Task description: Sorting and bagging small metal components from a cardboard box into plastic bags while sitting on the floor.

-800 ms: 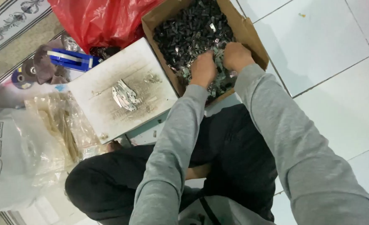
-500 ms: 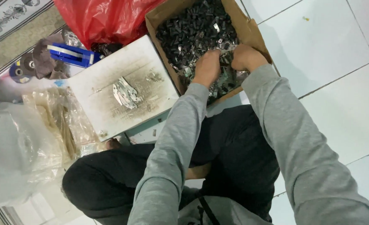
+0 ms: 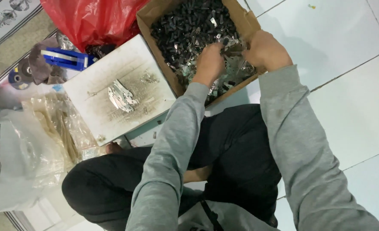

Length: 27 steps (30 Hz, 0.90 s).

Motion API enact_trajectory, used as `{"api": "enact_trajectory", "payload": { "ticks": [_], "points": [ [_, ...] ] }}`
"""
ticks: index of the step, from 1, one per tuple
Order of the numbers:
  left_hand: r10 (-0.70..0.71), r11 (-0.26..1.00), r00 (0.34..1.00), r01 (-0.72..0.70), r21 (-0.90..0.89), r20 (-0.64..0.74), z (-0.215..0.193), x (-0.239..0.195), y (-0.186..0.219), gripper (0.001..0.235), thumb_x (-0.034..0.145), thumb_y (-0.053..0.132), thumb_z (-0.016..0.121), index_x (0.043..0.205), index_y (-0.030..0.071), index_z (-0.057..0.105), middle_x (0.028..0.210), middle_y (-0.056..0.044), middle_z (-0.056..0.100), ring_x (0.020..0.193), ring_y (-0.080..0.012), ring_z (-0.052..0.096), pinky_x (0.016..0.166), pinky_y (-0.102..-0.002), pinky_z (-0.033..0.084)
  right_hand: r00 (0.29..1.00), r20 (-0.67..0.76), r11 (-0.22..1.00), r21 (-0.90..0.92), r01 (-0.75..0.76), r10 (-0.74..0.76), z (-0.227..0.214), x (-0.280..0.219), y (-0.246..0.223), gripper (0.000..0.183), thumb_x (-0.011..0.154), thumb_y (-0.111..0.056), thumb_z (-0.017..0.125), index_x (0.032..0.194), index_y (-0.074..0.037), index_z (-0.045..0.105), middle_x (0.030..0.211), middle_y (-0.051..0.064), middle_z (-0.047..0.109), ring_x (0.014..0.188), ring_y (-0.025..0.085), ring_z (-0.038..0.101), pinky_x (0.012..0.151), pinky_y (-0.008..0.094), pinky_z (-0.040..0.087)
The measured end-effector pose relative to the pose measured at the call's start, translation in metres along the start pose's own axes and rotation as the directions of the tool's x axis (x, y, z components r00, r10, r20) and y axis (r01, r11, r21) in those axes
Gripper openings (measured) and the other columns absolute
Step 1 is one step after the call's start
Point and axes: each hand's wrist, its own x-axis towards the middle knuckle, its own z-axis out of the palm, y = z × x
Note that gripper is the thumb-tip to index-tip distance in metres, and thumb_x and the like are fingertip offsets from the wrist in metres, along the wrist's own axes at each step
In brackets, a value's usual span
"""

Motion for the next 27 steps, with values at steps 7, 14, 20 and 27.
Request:
{"api": "enact_trajectory", "payload": {
  "ticks": [7,14,20,27],
  "points": [
    [-0.333,0.391,0.914,0.359,-0.847,0.234,-0.012,-0.004,0.017,0.016,0.093,-0.002,0.054,0.087,0.001,0.068,0.093,-0.019,0.076,0.078,-0.0282,0.077,0.073,-0.037,0.068,0.999,-0.009,0.99,0.131,-0.047,0.048,0.003,0.006,0.006,0.041,0.1,-0.021,0.065,0.072,-0.011,0.036,0.069,0.006,0.04,0.059,0.025,0.043,0.051,0.042,0.032],
    [-0.324,0.144,0.936,0.196,-0.97,0.141,0.0,-0.002,0.01,0.019,0.101,0.01,0.058,0.114,0.008,0.072,0.101,-0.011,0.077,0.074,-0.0159,0.058,0.06,-0.029,0.051,0.997,0.056,0.962,0.268,0.044,-0.061,0.006,0.001,-0.011,0.029,0.104,-0.02,0.064,0.08,-0.004,0.064,0.078,0.014,0.073,0.068,0.024,0.07,0.062,0.04,0.054],
    [-0.322,0.477,0.943,0.09,-0.874,-0.079,-0.092,-0.066,-0.004,0.031,0.104,0.015,0.046,0.126,0.004,0.065,0.099,-0.011,0.074,0.085,-0.0207,0.073,0.075,-0.033,0.063,0.963,-0.005,0.892,0.377,0.25,-0.268,0.003,-0.022,-0.069,0.036,0.106,-0.027,0.073,0.079,-0.006,0.059,0.072,0.01,0.069,0.069,0.017,0.067,0.064,0.036,0.052],
    [-0.384,0.875,0.825,0.183,-0.448,-0.414,-0.184,-0.184,-0.089,0.012,0.09,0.011,0.059,0.092,0.012,0.071,0.074,0.0,0.069,0.072,-0.0155,0.061,0.072,-0.034,0.048,0.874,0.185,0.884,0.235,0.405,-0.45,0.052,-0.049,-0.209,0.019,0.101,-0.022,0.073,0.09,-0.006,0.072,0.079,0.01,0.074,0.068,0.018,0.071,0.062,0.037,0.054]
  ]
}}
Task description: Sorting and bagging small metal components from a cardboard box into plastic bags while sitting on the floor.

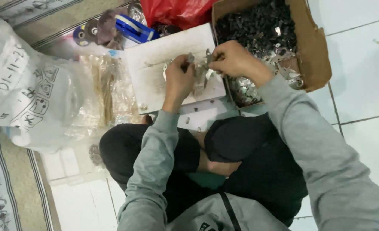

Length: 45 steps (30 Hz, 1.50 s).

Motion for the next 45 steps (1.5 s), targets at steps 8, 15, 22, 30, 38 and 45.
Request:
{"api": "enact_trajectory", "payload": {
  "ticks": [8,15,22,30,38,45],
  "points": [
    [0.059,0.996,0.963,-0.073,-0.045,-0.265,-0.026,-0.001,-0.095,0.028,0.088,0.01,0.074,0.115,0.001,0.073,0.092,-0.021,0.074,0.086,-0.0373,0.075,0.072,-0.045,0.061,0.982,-0.098,0.98,-0.139,0.146,-0.16,0.106,0.11,0.017,0.021,0.086,-0.02,0.077,0.103,-0.008,0.077,0.084,0.012,0.076,0.072,0.026,0.075,0.066,0.039,0.06],
    [0.287,0.935,0.875,-0.167,0.314,-0.391,-0.022,-0.02,-0.076,0.03,0.101,0.007,0.057,0.128,-0.004,0.065,0.127,-0.026,0.057,0.118,-0.0445,0.058,0.095,-0.053,0.05,0.738,-0.342,0.808,-0.351,0.474,-0.582,0.116,0.033,-0.012,0.032,0.1,0.002,0.058,0.131,0.011,0.062,0.119,0.027,0.058,0.116,0.048,0.058,0.092,0.052,0.052],
    [0.29,0.773,0.956,-0.203,0.601,-0.051,0.006,-0.006,-0.117,0.051,0.115,0.029,0.036,0.164,0.019,0.031,0.171,-0.016,0.024,0.16,-0.0365,0.016,0.13,-0.057,0.007,0.742,-0.164,0.653,-0.62,0.434,-0.65,0.16,0.046,0.029,0.055,0.108,-0.012,0.04,0.161,0.004,0.033,0.164,0.029,0.034,0.152,0.047,0.024,0.121,0.061,0.013],
    [0.296,0.785,0.949,-0.177,0.594,-0.109,0.015,0.002,-0.125,0.058,0.114,0.039,0.032,0.167,0.017,0.022,0.172,-0.013,0.028,0.161,-0.0335,0.022,0.131,-0.057,0.014,0.728,-0.205,0.655,-0.635,0.409,-0.654,0.161,0.051,0.034,0.058,0.111,-0.02,0.037,0.164,-0.001,0.025,0.167,0.025,0.029,0.153,0.044,0.025,0.122,0.06,0.014],
    [0.09,0.944,0.977,-0.021,0.328,-0.195,-0.068,0.067,-0.184,0.053,0.094,0.049,0.065,0.136,0.018,0.066,0.136,-0.011,0.062,0.131,-0.0278,0.06,0.108,-0.043,0.05,0.673,-0.258,0.676,-0.557,0.483,-0.693,0.157,0.043,0.033,0.057,0.115,-0.03,0.036,0.16,0.004,0.032,0.158,0.03,0.039,0.148,0.046,0.034,0.12,0.057,0.018],
    [0.031,0.696,0.877,0.326,0.641,-0.479,-0.23,-0.003,-0.255,0.051,0.081,0.036,0.086,0.111,-0.001,0.066,0.107,-0.018,0.064,0.11,-0.0379,0.066,0.094,-0.048,0.056,0.678,-0.268,0.677,-0.579,0.455,-0.684,0.156,0.041,0.029,0.06,0.114,-0.042,0.043,0.152,0.005,0.044,0.151,0.028,0.047,0.145,0.044,0.04,0.12,0.056,0.021]
  ]
}}
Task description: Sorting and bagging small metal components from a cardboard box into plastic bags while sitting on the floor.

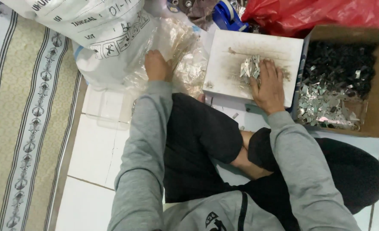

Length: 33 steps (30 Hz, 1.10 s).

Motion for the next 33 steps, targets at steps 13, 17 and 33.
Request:
{"api": "enact_trajectory", "payload": {
  "ticks": [13,17,33],
  "points": [
    [0.042,0.983,0.999,-0.035,0.18,-0.034,0.061,-0.001,-0.067,0.015,0.09,0.013,0.066,0.079,0.011,0.077,0.073,-0.007,0.071,0.077,-0.0261,0.072,0.074,-0.04,0.056,0.998,-0.05,1.0,-0.003,0.023,-0.023,0.002,0.0,-0.002,0.054,0.113,-0.037,0.049,0.15,0.003,0.046,0.149,0.027,0.049,0.144,0.044,0.041,0.118,0.056,0.023],
    [-0.137,0.958,0.976,0.089,-0.272,-0.167,0.025,-0.005,-0.056,0.025,0.094,0.014,0.052,0.085,0.0,0.071,0.077,-0.025,0.069,0.076,-0.0443,0.071,0.069,-0.053,0.056,0.997,-0.073,0.999,0.0,0.034,-0.034,0.001,0.0,-0.002,0.057,0.113,-0.039,0.049,0.149,0.004,0.048,0.147,0.028,0.051,0.142,0.045,0.044,0.117,0.057,0.024],
    [0.263,-0.461,0.92,0.384,-0.8,0.289,-0.082,-0.06,0.126,0.024,0.107,0.02,0.054,0.12,0.002,0.062,0.126,-0.023,0.07,0.115,-0.0431,0.071,0.095,-0.052,0.06,0.964,0.053,0.483,0.857,-0.179,0.262,-0.02,-0.025,-0.062,0.05,0.116,-0.035,0.04,0.143,0.004,0.055,0.137,0.025,0.058,0.132,0.037,0.053,0.102,0.05,0.047]
  ]
}}
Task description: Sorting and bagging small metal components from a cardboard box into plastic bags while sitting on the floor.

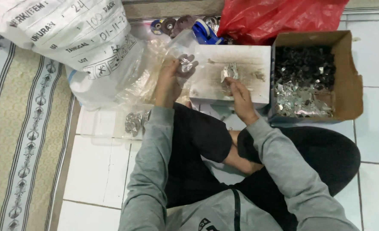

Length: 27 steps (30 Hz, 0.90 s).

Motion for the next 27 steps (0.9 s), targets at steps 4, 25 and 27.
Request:
{"api": "enact_trajectory", "payload": {
  "ticks": [4,25,27],
  "points": [
    [-0.089,0.996,0.996,0.089,0.011,0.019,0.021,-0.013,-0.064,0.028,0.109,0.017,0.052,0.127,-0.004,0.059,0.131,-0.029,0.065,0.12,-0.0497,0.064,0.099,-0.058,0.055,0.981,0.092,0.891,0.409,-0.196,0.173,0.013,-0.004,-0.002,0.058,0.112,-0.034,0.051,0.154,0.004,0.039,0.147,0.032,0.048,0.137,0.041,0.052,0.1,0.045,0.054],
    [0.191,0.639,0.941,0.098,0.763,-0.28,0.005,-0.043,-0.106,0.032,0.096,0.013,0.067,0.122,-0.006,0.069,0.106,-0.027,0.074,0.097,-0.0302,0.073,0.079,-0.041,0.061,0.914,0.032,0.877,0.27,-0.398,0.405,0.022,-0.002,0.001,0.019,0.1,-0.022,0.071,0.104,-0.004,0.07,0.087,0.006,0.069,0.08,0.014,0.069,0.056,0.018,0.051],
    [0.234,0.617,0.922,0.104,0.78,-0.309,0.018,-0.048,-0.094,0.035,0.097,0.014,0.066,0.125,-0.006,0.069,0.11,-0.027,0.075,0.101,-0.0309,0.074,0.083,-0.04,0.06,0.892,0.1,0.837,0.313,-0.448,0.44,0.027,-0.005,-0.007,0.013,0.097,-0.017,0.074,0.102,-0.006,0.069,0.087,0.0,0.064,0.079,0.01,0.066,0.058,0.015,0.048]
  ]
}}
